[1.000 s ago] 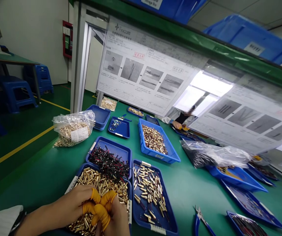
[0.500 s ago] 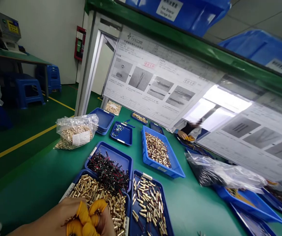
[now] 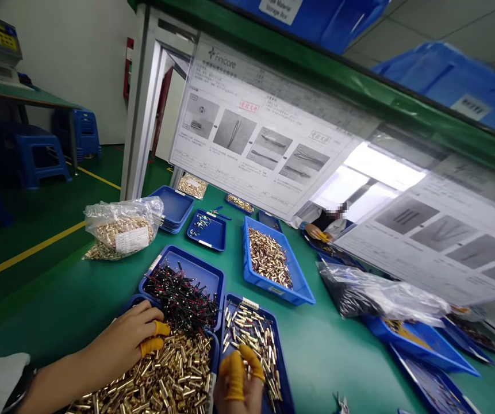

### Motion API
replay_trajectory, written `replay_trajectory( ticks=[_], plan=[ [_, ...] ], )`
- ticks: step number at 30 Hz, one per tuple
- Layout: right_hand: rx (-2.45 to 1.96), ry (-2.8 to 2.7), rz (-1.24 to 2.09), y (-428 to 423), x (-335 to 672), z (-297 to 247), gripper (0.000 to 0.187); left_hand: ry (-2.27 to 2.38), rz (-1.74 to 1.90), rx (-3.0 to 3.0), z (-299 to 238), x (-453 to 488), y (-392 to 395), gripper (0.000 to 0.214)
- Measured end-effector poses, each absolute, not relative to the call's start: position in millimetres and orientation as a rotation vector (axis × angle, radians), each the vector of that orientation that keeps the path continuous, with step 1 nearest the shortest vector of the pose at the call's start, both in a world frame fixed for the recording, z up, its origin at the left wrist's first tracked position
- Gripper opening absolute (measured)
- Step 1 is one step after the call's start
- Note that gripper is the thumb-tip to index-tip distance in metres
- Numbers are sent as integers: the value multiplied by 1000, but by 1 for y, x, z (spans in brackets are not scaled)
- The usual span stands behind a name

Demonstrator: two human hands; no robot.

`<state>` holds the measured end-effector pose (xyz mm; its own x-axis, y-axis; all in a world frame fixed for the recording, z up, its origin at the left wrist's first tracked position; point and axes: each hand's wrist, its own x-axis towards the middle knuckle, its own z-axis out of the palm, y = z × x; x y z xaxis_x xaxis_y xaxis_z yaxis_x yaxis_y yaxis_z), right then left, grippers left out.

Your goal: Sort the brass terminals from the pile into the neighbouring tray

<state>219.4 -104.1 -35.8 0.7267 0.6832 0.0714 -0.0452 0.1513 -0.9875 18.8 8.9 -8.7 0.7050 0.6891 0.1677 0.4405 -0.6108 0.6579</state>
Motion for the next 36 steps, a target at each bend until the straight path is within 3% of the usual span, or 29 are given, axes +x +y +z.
replay_trajectory(
  ticks=[5, 10, 15, 21, 27, 36],
  plan=[
    [-1361, -807, 712, -97, 175, -41, 30, 782, 713, 2149, 0, 9, 5, 12],
    [-1419, -975, 577, -99, 147, -27, 32, 580, 682, 2236, 6, 1, -7, 16],
    [-1459, -1292, 613, -100, 150, -21, 14, 443, 582, 2231, 6, 2, -17, 17],
    [-1516, -1169, 766, -100, 146, -21, 12, 595, 599, 1777, -3, 4, -11, 15],
    [-1439, -1142, 848, -98, 132, -20, 32, 492, 597, 1536, -6, 6, -12, 20],
    [-1136, -881, 1085, -99, 130, -22, 25, 446, 620, 1329, 3, 9, -12, 15]
  ],
)
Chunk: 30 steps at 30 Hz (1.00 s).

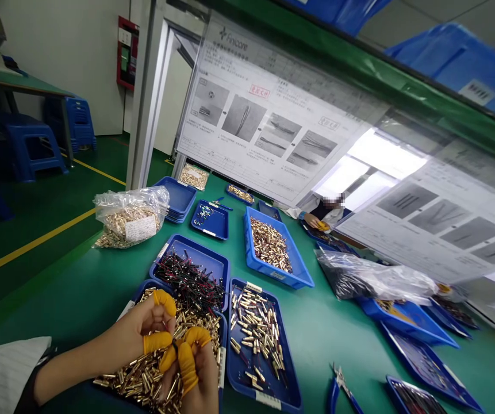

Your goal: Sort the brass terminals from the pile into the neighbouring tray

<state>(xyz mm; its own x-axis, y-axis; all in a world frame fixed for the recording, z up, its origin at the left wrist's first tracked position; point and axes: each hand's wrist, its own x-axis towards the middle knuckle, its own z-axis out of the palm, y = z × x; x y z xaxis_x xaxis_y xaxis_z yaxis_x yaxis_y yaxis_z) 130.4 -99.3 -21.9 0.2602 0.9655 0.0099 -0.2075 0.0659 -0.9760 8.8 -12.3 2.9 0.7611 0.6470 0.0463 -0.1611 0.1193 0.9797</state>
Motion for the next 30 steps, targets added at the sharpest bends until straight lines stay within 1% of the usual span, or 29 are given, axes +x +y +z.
replay_trajectory(
  ticks=[4, 8, 11, 14, 18, 23, 25, 27, 30],
  plan=[
    [-1108, -862, 1140, -97, 134, -14, 25, 523, 632, 1336, 3, 10, -6, 16],
    [-1297, -892, 1045, -98, 141, -2, 20, 672, 498, 1752, 7, 3, 4, 9],
    [-1404, -936, 950, -99, 146, 0, 23, 619, 315, 2166, 4, -3, 5, 24],
    [-1434, -910, 910, -99, 148, -4, 25, 554, 258, 2367, -5, -3, 0, 32],
    [-1474, -915, 890, -100, 146, -7, 25, 627, 252, 2326, -11, 0, -5, 43],
    [-1465, -921, 763, -101, 143, -11, 18, 745, 247, 2171, -11, 2, -2, 36],
    [-1474, -919, 795, -101, 144, -14, 18, 775, 259, 2151, -12, 3, -3, 36],
    [-1489, -959, 833, -101, 146, -16, 19, 823, 251, 2218, -12, 4, -4, 40],
    [-1529, -1031, 795, -102, 149, -18, 20, 866, 170, 2423, -10, 6, -8, 49]
  ],
)
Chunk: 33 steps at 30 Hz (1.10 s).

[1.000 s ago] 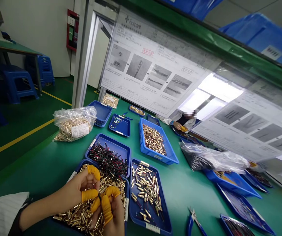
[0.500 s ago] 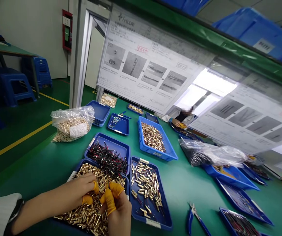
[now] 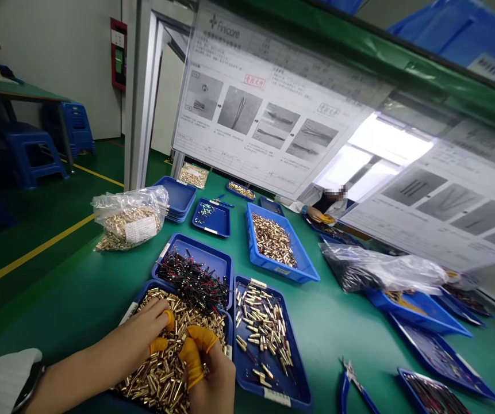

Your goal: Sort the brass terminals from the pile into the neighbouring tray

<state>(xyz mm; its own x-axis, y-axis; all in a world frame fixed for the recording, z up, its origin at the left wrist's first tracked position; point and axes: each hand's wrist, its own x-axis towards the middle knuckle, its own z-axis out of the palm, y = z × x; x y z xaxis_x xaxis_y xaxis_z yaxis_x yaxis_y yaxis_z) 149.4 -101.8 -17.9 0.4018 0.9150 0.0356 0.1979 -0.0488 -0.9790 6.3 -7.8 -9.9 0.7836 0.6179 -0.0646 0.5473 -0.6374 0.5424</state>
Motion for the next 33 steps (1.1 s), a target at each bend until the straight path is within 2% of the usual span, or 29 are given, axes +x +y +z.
replay_trajectory(
  ticks=[6, 13, 20, 24, 27, 30, 33],
  plan=[
    [-1568, -1111, 668, -101, 150, -19, 21, 844, 13, 2572, 0, 9, -12, 53],
    [-1565, -1178, 626, -97, 142, -13, 16, 774, 106, 2520, -1, 9, -11, 38],
    [-1502, -1103, 561, -95, 136, -24, 24, 725, 337, 2400, -10, 7, -13, 43],
    [-1500, -1106, 534, -96, 135, -19, 19, 715, 578, 1999, -7, 8, -12, 45],
    [-1524, -1122, 492, -97, 135, -14, 16, 643, 708, 1712, -3, 11, -12, 33],
    [-1537, -1150, 449, -97, 136, -13, 16, 589, 691, 1427, -2, 14, -11, 14],
    [-1528, -1167, 419, -97, 137, -16, 21, 577, 663, 1244, -7, 17, -9, 8]
  ],
)
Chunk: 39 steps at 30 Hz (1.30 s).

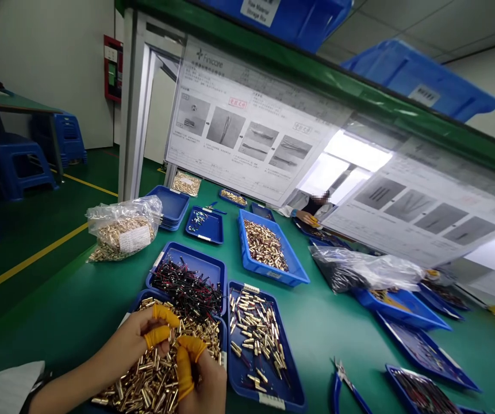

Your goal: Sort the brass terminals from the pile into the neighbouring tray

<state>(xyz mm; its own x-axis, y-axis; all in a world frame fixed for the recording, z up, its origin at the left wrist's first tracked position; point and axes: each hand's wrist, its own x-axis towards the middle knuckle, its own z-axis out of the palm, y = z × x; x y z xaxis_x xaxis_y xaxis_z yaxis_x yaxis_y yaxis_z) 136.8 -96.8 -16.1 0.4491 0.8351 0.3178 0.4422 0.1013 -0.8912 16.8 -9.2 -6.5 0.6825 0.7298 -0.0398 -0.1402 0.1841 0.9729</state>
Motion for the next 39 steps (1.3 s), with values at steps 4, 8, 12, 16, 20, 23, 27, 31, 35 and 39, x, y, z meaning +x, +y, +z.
replay_trajectory(
  ticks=[4, 8, 12, 16, 20, 23, 27, 31, 35, 39],
  plan=[
    [-1576, -1233, 354, -96, 139, -22, 27, 587, 660, 1159, -13, 20, -8, 10],
    [-1617, -1257, 317, -96, 140, -24, 30, 605, 663, 1168, -14, 21, -8, 15],
    [-1598, -1252, 307, -97, 139, -20, 26, 608, 654, 1192, -12, 20, -9, 16],
    [-1557, -1211, 359, -98, 136, -12, 18, 574, 663, 1181, -11, 19, -10, 14],
    [-1583, -1257, 428, -100, 136, -3, 19, 580, 672, 1206, -10, 18, -10, 16],
    [-1618, -1322, 463, -100, 137, 1, 20, 594, 659, 1229, -8, 18, -11, 15],
    [-1600, -1261, 429, -101, 135, 1, 18, 607, 622, 1241, -8, 17, -11, 10],
    [-1584, -1228, 433, -101, 133, -6, 16, 602, 634, 1287, -10, 18, -12, 5],
    [-1521, -1141, 553, -100, 134, -19, 24, 596, 652, 1461, -11, 16, -13, 15],
    [-1462, -1035, 687, -98, 134, -31, 29, 611, 553, 1669, -8, 12, -17, 12]
  ],
)
